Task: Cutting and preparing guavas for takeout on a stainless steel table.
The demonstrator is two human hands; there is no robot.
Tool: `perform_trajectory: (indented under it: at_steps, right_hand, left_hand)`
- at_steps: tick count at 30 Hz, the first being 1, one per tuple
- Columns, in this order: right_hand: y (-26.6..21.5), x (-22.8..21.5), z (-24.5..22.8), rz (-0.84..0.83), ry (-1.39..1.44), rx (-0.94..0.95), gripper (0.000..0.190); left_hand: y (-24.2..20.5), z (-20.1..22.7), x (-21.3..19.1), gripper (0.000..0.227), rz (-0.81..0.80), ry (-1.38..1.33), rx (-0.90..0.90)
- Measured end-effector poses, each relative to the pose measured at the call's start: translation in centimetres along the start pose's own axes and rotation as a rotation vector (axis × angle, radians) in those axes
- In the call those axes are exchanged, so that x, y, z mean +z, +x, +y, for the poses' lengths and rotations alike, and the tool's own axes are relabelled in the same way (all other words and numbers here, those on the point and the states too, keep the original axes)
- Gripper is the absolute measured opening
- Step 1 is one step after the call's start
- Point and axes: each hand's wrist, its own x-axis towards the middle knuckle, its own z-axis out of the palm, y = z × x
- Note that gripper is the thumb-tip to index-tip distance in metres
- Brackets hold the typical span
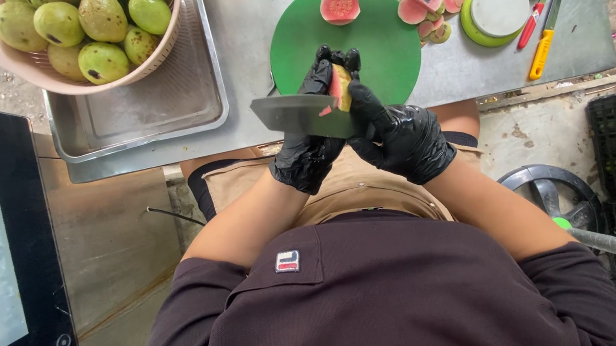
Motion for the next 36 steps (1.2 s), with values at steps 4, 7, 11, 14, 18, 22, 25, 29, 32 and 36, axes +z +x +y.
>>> perform_trajectory:
  at_steps: [4, 7, 11, 14, 18, 22, 25, 29, 32, 36]
  right_hand:
    - [-0.1, -0.8, -0.1, 0.006, -0.025, -0.019, 0.077]
    - [-0.1, -1.7, -0.2, -0.036, 0.088, -0.011, 0.076]
    - [-0.1, -2.8, -0.7, -0.142, 0.19, 0.035, 0.076]
    - [-0.6, -2.4, -0.4, -0.088, 0.192, 0.052, 0.064]
    - [-1.0, -1.7, 0.1, -0.002, 0.178, -0.019, 0.058]
    - [-1.1, -2.0, 0.1, -0.052, 0.173, 0.019, 0.067]
    - [-1.4, -2.0, 1.0, -0.077, 0.2, -0.02, 0.072]
    - [-1.4, -2.2, 1.2, -0.079, 0.269, -0.087, 0.069]
    - [-1.5, -2.6, 0.9, -0.175, 0.339, -0.011, 0.08]
    - [-1.3, -3.0, 0.2, -0.182, 0.347, 0.018, 0.078]
  left_hand:
    - [-0.5, -0.1, 0.7, 0.031, 0.009, -0.01, -0.018]
    - [-0.3, -0.3, 0.3, 0.034, -0.036, 0.03, -0.005]
    - [-1.2, 0.1, 1.4, 0.035, -0.189, 0.167, 0.05]
    - [-1.7, 0.5, 2.3, 0.04, -0.242, 0.251, 0.044]
    - [-0.9, 0.3, 0.7, 0.038, -0.289, 0.184, 0.018]
    - [-1.4, 0.4, 1.3, 0.038, -0.288, 0.134, -0.054]
    - [-1.8, 0.9, 2.5, 0.039, -0.305, 0.235, -0.061]
    - [-2.5, 1.5, 3.9, 0.043, -0.401, 0.375, -0.041]
    - [-2.5, 1.5, 3.7, 0.042, -0.37, 0.32, -0.145]
    - [-2.5, 1.0, 3.2, 0.039, -0.365, 0.178, -0.146]
